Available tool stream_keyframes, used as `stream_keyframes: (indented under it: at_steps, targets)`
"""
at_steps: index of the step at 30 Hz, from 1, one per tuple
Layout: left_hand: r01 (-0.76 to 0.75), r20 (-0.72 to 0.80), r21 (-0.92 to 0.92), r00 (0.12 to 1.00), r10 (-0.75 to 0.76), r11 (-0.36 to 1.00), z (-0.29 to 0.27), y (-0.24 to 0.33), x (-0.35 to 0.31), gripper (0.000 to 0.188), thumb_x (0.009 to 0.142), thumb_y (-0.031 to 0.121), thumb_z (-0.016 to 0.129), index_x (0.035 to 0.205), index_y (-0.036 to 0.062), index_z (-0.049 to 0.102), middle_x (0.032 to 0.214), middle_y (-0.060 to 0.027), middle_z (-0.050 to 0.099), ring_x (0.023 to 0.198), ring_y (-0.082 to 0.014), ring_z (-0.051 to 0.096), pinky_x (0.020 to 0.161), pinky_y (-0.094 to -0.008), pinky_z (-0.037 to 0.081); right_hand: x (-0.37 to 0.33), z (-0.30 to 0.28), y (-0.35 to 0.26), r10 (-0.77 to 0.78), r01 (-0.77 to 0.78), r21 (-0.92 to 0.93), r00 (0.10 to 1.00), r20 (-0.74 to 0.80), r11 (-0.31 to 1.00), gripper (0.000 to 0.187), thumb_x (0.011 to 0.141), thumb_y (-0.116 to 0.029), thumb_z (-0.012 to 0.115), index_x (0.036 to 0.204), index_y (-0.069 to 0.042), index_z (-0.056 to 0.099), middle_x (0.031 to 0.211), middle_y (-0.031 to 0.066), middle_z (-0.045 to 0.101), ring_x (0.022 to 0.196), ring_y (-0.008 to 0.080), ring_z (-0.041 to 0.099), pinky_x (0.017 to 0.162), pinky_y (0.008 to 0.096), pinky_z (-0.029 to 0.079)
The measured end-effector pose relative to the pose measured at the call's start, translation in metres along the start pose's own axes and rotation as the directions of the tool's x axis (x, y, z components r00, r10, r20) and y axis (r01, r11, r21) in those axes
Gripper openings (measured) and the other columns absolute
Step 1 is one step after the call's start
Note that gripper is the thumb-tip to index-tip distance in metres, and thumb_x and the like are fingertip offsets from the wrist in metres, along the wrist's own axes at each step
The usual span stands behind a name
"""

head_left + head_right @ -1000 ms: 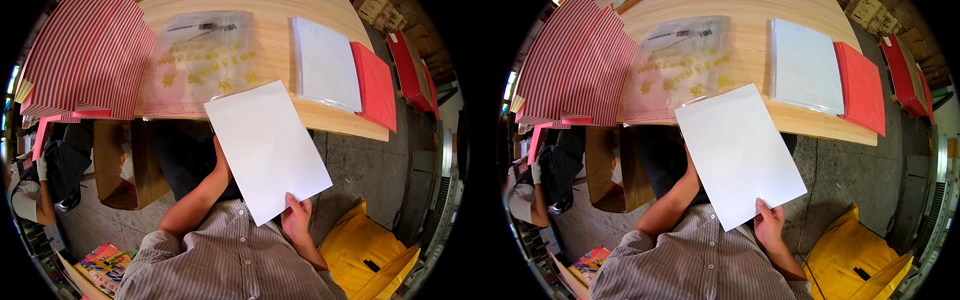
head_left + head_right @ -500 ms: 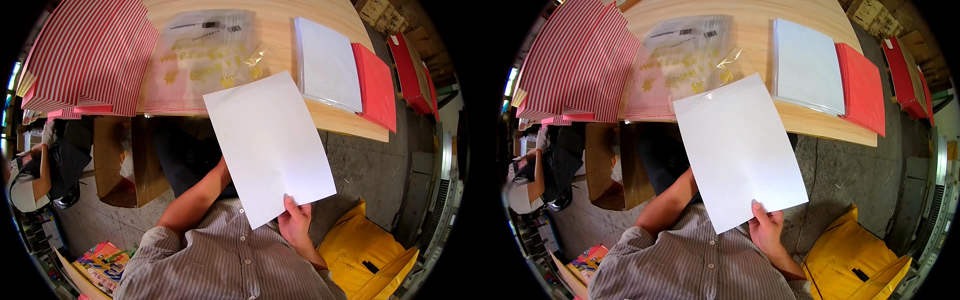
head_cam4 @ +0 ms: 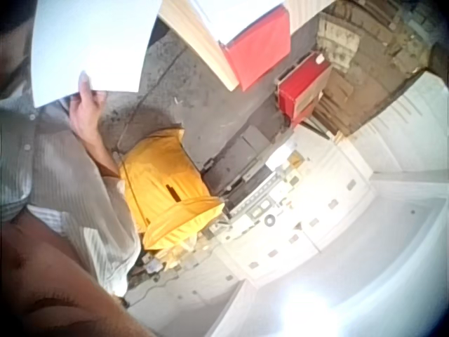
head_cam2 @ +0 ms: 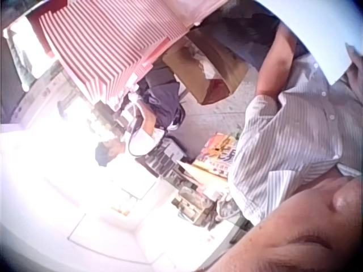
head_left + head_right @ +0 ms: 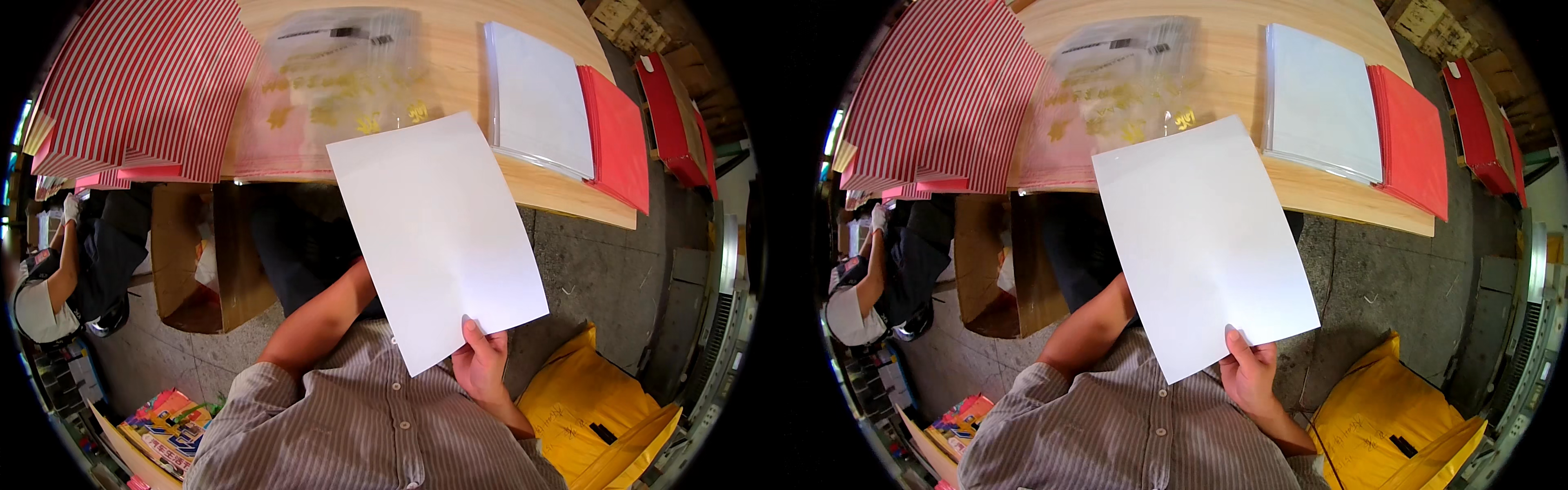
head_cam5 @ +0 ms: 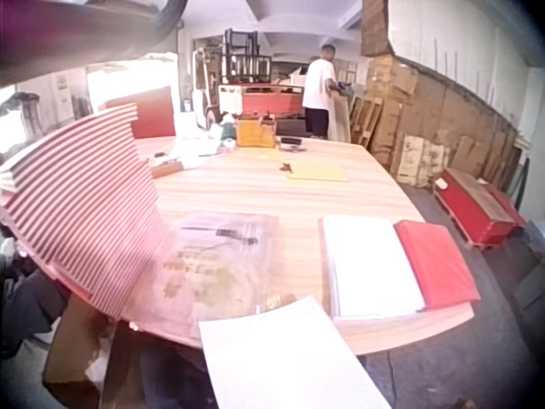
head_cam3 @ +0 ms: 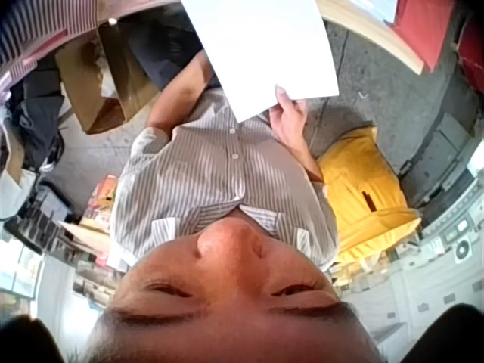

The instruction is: The person sits at a table and repeatedly inserts white and red folded papers into clear plastic sleeves. They handle the items one at a time, placing the finished units into a stack on the table. The process involves picking up a paper, opening a sleeve, inserting the paper, and stacking the result.

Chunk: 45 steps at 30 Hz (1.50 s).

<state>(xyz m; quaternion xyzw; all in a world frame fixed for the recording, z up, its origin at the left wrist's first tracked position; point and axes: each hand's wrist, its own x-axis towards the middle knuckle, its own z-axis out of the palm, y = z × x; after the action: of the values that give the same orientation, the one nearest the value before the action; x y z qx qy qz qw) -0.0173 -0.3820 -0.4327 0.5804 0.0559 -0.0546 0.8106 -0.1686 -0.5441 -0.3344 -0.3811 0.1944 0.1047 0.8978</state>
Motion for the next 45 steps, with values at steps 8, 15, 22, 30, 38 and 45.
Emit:
stream_keyframes:
  at_steps: [8,15,22,30,38,45]
  targets:
    - [0.016,0.119,0.096,0.993,-0.027,0.995,0.005,-0.011,-0.017,0.031,0.104,0.018,0.049,0.127,-0.0014,0.055,0.118,-0.0109,0.064,0.104,-0.0196,0.064,0.087,-0.0336,0.055,0.0,-0.006,0.005,0.021,-0.02,0.023,0.998,-0.056,1.0,0.034,0.097,-0.002,0.058,0.131,-0.005,0.054,0.127,0.0086,0.062,0.117,0.0195,0.062,0.099,0.0365,0.053]
    - [0.037,0.247,0.207,0.965,-0.089,0.978,0.005,-0.025,-0.046,0.033,0.104,0.02,0.048,0.129,-0.0012,0.053,0.12,-0.0113,0.063,0.106,-0.0202,0.063,0.089,-0.0341,0.055,0.011,0.011,0.004,-0.015,0.019,0.043,0.996,-0.085,0.999,0.028,0.099,-0.002,0.057,0.127,-0.003,0.055,0.12,0.0075,0.063,0.108,0.0168,0.064,0.093,0.034,0.056]
    - [0.029,0.264,0.245,0.96,-0.096,0.969,0.006,-0.03,-0.061,0.034,0.105,0.022,0.047,0.13,-0.001,0.052,0.121,-0.0117,0.062,0.107,-0.0209,0.063,0.09,-0.0345,0.055,0.027,0.021,0.003,-0.027,0.031,0.041,0.996,-0.088,0.999,0.027,0.099,-0.004,0.058,0.126,-0.003,0.054,0.117,0.008,0.064,0.106,0.0178,0.066,0.089,0.0345,0.058]
    - [-0.004,0.231,0.24,0.972,-0.053,0.971,0.015,-0.029,-0.057,0.036,0.106,0.023,0.046,0.132,-0.0008,0.051,0.123,-0.0122,0.061,0.109,-0.0217,0.062,0.092,-0.035,0.054,0.046,0.046,0.001,-0.061,0.064,0.103,0.998,-0.031,0.993,0.03,0.1,-0.005,0.056,0.129,0.0,0.052,0.123,0.0119,0.063,0.111,0.023,0.065,0.09,0.0378,0.058]
    - [-0.023,0.162,0.208,0.987,-0.011,0.978,0.012,-0.016,-0.055,0.037,0.106,0.025,0.046,0.133,-0.0005,0.05,0.125,-0.0127,0.06,0.111,-0.0224,0.062,0.094,-0.0355,0.054,0.063,0.068,-0.003,-0.034,0.049,0.183,0.996,-0.08,0.982,0.024,0.101,-0.006,0.056,0.123,0.0,0.055,0.118,0.0108,0.065,0.105,0.0224,0.067,0.086,0.0384,0.06]
    - [-0.045,0.092,0.188,0.995,0.028,0.981,0.012,-0.004,-0.046,0.039,0.107,0.027,0.045,0.135,-0.0004,0.048,0.127,-0.0132,0.059,0.113,-0.0231,0.061,0.095,-0.0359,0.054,0.07,0.084,-0.004,-0.024,0.029,0.212,0.999,-0.027,0.977,0.031,0.1,-0.004,0.055,0.131,0.0,0.05,0.128,0.0128,0.06,0.115,0.025,0.063,0.095,0.0429,0.057]
